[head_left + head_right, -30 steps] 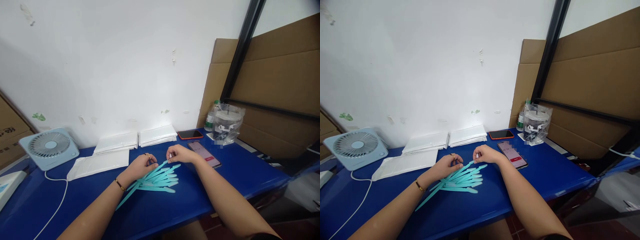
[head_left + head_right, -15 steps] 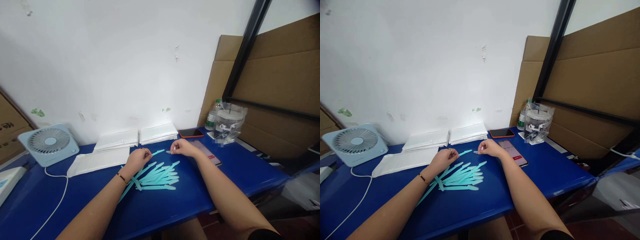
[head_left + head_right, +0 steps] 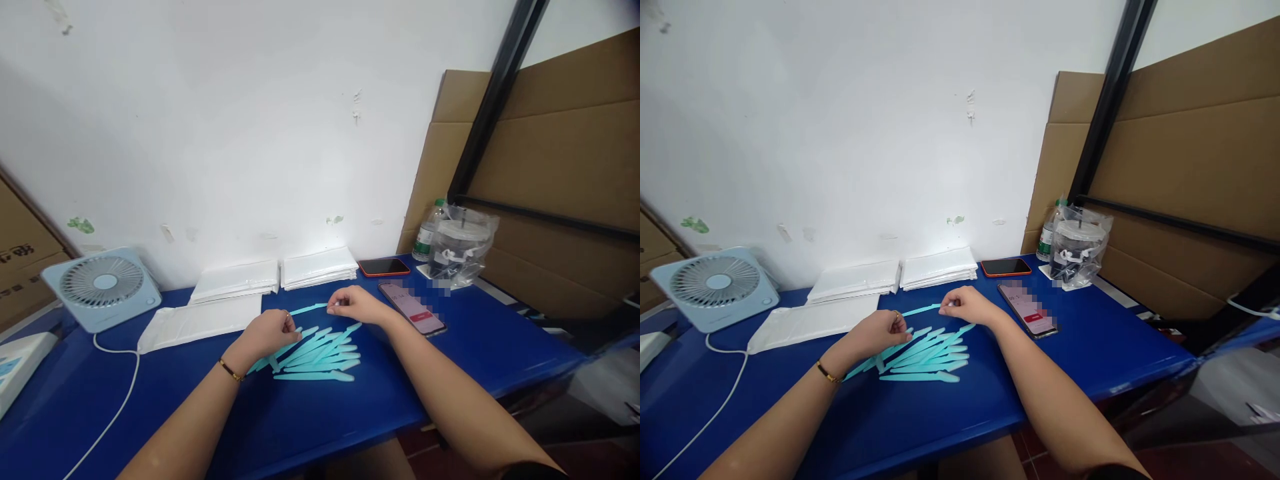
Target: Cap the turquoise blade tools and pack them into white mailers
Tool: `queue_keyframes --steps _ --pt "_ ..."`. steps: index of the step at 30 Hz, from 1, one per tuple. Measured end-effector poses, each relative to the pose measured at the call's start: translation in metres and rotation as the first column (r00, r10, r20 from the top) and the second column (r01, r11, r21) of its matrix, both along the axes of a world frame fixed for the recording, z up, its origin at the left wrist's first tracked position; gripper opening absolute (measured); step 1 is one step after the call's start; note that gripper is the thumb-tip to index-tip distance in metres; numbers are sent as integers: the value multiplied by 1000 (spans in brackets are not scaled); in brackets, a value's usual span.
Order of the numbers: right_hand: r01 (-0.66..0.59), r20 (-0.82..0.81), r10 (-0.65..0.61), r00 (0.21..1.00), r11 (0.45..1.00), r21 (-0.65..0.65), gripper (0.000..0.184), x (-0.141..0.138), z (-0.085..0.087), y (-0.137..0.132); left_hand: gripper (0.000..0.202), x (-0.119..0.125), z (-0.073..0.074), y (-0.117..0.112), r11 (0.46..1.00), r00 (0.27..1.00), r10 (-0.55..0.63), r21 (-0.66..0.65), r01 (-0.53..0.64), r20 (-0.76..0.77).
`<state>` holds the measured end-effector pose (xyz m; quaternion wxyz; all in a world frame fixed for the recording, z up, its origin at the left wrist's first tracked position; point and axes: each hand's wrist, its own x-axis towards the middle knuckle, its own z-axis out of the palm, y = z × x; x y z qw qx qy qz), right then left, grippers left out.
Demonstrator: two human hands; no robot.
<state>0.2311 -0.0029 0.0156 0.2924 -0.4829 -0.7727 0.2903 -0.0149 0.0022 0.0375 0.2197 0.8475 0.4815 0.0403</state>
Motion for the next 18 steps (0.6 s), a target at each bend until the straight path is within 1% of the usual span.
queue_keyframes --steps 2,4,6,8,11,13,16,18 --pt "-60 -112 50 992 994 -88 33 -12 -1 -3 28 11 0 -1 1000 993 -22 13 21 118" --pt "-128 -230 86 969 976 -175 35 -21 -1 -4 29 21 -1 -2 999 976 -43 25 38 212" --pt "-162 -333 79 940 960 -229 34 -24 -2 -4 31 26 -2 -3 999 958 -42 16 39 282" --pt "-128 -414 17 910 961 -244 34 -20 -3 -1 33 25 -4 -2 999 947 -21 -23 29 320" --pt "-29 -494 -101 863 968 -249 33 -6 -6 6 30 17 -7 4 994 933 11 -102 28 360" --pt "-4 -526 -142 838 964 -266 33 4 -7 10 29 12 -10 11 990 925 31 -137 22 378" --pt "59 -523 -207 827 957 -285 34 18 -11 16 30 8 -17 22 987 937 65 -158 -11 343" --pt "129 -482 -262 836 948 -292 35 26 -14 19 30 7 -20 26 992 953 76 -122 -41 293"
